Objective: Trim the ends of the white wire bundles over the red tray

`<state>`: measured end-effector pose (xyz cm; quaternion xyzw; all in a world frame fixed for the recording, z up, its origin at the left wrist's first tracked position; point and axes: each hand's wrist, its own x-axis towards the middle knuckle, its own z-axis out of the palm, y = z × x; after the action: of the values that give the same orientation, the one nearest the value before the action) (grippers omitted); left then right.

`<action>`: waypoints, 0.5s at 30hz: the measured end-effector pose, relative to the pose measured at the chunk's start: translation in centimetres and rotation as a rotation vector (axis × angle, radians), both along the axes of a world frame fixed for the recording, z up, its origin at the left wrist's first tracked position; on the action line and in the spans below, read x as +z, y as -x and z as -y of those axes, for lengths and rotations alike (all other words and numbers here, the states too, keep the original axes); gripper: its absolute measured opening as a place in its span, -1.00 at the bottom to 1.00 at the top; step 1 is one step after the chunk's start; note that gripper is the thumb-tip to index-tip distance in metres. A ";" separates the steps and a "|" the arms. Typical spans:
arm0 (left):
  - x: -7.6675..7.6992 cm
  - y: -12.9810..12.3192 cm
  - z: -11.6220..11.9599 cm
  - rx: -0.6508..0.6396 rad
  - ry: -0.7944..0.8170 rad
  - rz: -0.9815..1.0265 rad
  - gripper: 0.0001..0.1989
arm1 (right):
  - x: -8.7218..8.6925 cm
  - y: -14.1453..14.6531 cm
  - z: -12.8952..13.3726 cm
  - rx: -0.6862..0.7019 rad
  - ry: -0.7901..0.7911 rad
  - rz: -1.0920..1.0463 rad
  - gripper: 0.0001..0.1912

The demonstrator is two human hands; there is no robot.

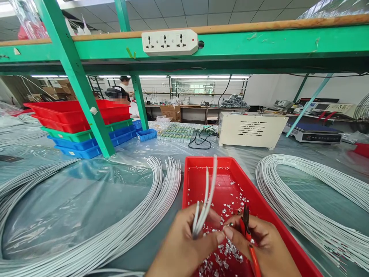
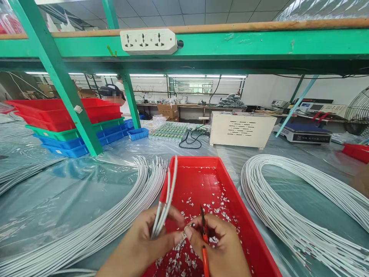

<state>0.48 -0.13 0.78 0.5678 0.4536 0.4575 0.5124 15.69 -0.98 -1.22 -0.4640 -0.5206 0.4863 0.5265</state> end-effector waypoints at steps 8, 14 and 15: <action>-0.9 -0.1 0.2 -0.054 0.020 -0.037 -0.86 | -0.9 -1.7 -0.2 -0.013 -0.099 0.307 -0.69; -0.9 0.1 0.3 -0.043 0.028 0.093 -0.78 | -2.2 -3.6 -0.7 -0.056 -0.229 0.942 -0.53; -0.7 0.1 0.2 -0.064 0.034 0.109 -0.77 | -2.2 -3.6 -0.6 -0.039 -0.220 0.976 -0.52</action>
<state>0.41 -0.37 0.05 0.5477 0.4142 0.4633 0.5603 19.27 -0.37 -3.46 -0.5888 -0.7457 0.1447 0.2763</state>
